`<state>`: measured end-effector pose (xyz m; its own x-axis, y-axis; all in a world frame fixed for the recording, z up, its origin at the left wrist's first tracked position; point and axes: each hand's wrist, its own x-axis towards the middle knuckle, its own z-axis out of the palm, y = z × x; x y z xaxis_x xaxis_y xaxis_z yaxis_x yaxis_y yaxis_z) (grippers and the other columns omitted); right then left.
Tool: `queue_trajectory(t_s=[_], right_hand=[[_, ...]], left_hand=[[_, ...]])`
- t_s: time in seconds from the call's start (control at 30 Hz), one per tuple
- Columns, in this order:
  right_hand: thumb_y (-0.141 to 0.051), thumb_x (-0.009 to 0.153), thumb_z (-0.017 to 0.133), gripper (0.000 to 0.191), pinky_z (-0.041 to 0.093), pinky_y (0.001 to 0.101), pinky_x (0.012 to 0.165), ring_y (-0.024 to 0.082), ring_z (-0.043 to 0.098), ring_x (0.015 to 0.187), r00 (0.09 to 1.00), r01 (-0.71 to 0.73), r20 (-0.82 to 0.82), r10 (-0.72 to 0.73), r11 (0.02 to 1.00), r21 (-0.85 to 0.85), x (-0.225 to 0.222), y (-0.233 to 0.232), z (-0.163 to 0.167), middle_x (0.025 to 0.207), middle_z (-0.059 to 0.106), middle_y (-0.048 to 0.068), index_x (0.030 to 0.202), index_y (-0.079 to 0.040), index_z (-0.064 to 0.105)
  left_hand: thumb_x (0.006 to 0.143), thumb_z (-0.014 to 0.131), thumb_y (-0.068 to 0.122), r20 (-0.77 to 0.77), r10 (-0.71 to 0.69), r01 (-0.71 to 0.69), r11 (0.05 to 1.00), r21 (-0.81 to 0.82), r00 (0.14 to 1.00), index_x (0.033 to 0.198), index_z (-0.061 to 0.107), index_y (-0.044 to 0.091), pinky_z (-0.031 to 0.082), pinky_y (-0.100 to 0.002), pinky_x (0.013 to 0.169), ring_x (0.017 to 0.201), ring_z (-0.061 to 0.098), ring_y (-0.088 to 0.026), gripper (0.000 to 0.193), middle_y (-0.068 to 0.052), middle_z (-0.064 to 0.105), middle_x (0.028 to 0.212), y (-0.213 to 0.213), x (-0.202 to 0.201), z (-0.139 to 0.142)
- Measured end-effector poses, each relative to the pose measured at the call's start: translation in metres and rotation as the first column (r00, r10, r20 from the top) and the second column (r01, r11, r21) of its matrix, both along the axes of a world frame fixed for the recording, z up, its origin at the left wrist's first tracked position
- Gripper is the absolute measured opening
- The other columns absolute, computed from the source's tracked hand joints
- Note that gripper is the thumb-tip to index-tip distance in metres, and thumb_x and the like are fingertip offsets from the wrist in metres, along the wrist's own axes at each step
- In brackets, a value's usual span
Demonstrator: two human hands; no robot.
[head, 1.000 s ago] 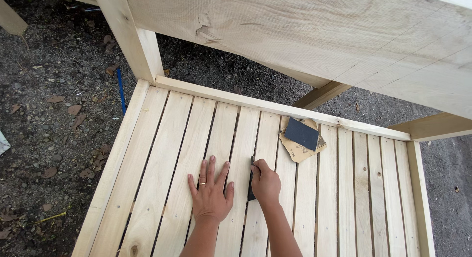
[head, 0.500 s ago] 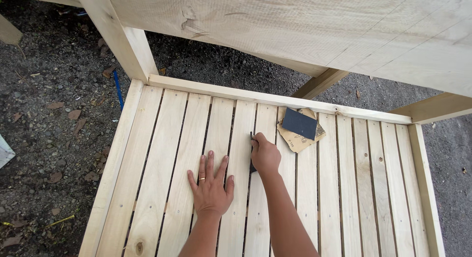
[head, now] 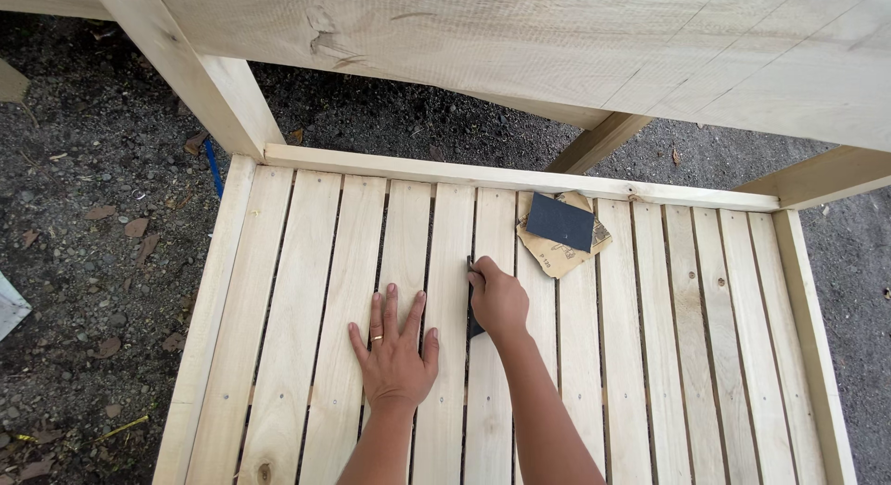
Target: The person sands the slatted seat of an unfinished wooden bench using sheets of sandpaper held by hand. They rub the sandpaper back and forth along the wood slats, repositioning to cover different sections, and switch between sandpaper pieces while working across the surface.
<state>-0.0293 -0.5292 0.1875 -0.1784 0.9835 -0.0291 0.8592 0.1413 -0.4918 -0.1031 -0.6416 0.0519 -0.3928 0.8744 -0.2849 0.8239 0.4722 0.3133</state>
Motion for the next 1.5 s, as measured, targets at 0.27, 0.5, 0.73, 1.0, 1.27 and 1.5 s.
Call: queue_trajectory(t_s=[0.27, 0.5, 0.73, 1.0, 1.27, 1.5], right_hand=[[-0.024, 0.099, 0.06, 0.012, 0.052, 0.0495, 0.064, 0.038, 0.07, 0.072, 0.994, 0.105, -0.005, -0.105, 0.994, 0.014, -0.019, 0.008, 0.013, 0.077, 0.073, 0.014, 0.102, -0.014, 0.066], [-0.025, 0.1, 0.057, 0.015, 0.052, 0.0497, 0.064, 0.038, 0.07, 0.072, 0.994, 0.103, 0.024, -0.102, 0.994, -0.042, -0.023, 0.019, 0.011, 0.074, 0.073, 0.015, 0.112, -0.017, 0.064], [-0.023, 0.101, 0.057, 0.015, 0.051, 0.0519, 0.063, 0.039, 0.069, 0.072, 0.994, 0.081, 0.068, -0.087, 0.993, 0.083, -0.032, 0.031, 0.015, 0.075, 0.072, 0.016, 0.113, -0.016, 0.063], [-0.016, 0.099, 0.056, 0.008, 0.053, 0.0448, 0.055, 0.033, 0.071, 0.062, 0.996, 0.091, 0.002, -0.091, 0.996, -0.011, 0.006, -0.06, -0.01, 0.071, 0.073, 0.012, 0.103, -0.011, 0.061], [-0.015, 0.102, 0.056, 0.008, 0.051, 0.0463, 0.054, 0.035, 0.068, 0.061, 0.998, 0.068, -0.02, -0.066, 0.991, 0.117, -0.004, -0.028, -0.016, 0.073, 0.071, 0.014, 0.106, -0.009, 0.06], [-0.014, 0.101, 0.058, 0.007, 0.048, 0.043, 0.05, 0.034, 0.064, 0.054, 0.981, 0.183, -0.091, -0.173, 0.976, 0.115, 0.003, -0.053, -0.032, 0.067, 0.069, 0.015, 0.101, -0.008, 0.061]], left_hand=[[0.096, 0.037, 0.053, 0.011, 0.001, -0.001, 1.0, -0.022, 1.0, 0.156, 0.023, 0.043, -0.001, -0.06, 0.12, 0.154, 0.003, -0.02, 0.063, 0.003, 0.007, 0.168, 0.006, -0.002, -0.003], [0.095, 0.04, 0.052, -0.018, 0.01, -0.009, 0.997, 0.078, 1.0, 0.155, 0.028, 0.041, 0.0, -0.062, 0.119, 0.154, 0.006, -0.022, 0.062, 0.001, 0.011, 0.168, 0.006, -0.004, -0.014], [0.095, 0.039, 0.052, 0.017, 0.01, -0.011, 0.999, 0.031, 1.0, 0.155, 0.026, 0.042, 0.0, -0.061, 0.119, 0.154, 0.004, -0.021, 0.063, 0.002, 0.009, 0.168, 0.004, -0.005, -0.011], [0.099, 0.03, 0.049, -0.042, 0.015, -0.013, 0.999, 0.038, 0.999, 0.157, 0.025, 0.046, -0.001, -0.06, 0.12, 0.153, 0.005, -0.019, 0.058, 0.004, 0.01, 0.169, 0.003, 0.0, -0.02], [0.098, 0.033, 0.047, -0.05, 0.018, -0.011, 0.99, 0.143, 0.999, 0.155, 0.026, 0.044, 0.0, -0.06, 0.119, 0.152, 0.007, -0.02, 0.057, 0.003, 0.013, 0.167, 0.006, -0.001, -0.024], [0.099, 0.035, 0.045, -0.03, 0.02, -0.015, 0.989, 0.147, 0.999, 0.155, 0.03, 0.042, 0.001, -0.06, 0.119, 0.154, 0.009, -0.021, 0.056, 0.002, 0.015, 0.168, 0.003, -0.001, -0.028]])
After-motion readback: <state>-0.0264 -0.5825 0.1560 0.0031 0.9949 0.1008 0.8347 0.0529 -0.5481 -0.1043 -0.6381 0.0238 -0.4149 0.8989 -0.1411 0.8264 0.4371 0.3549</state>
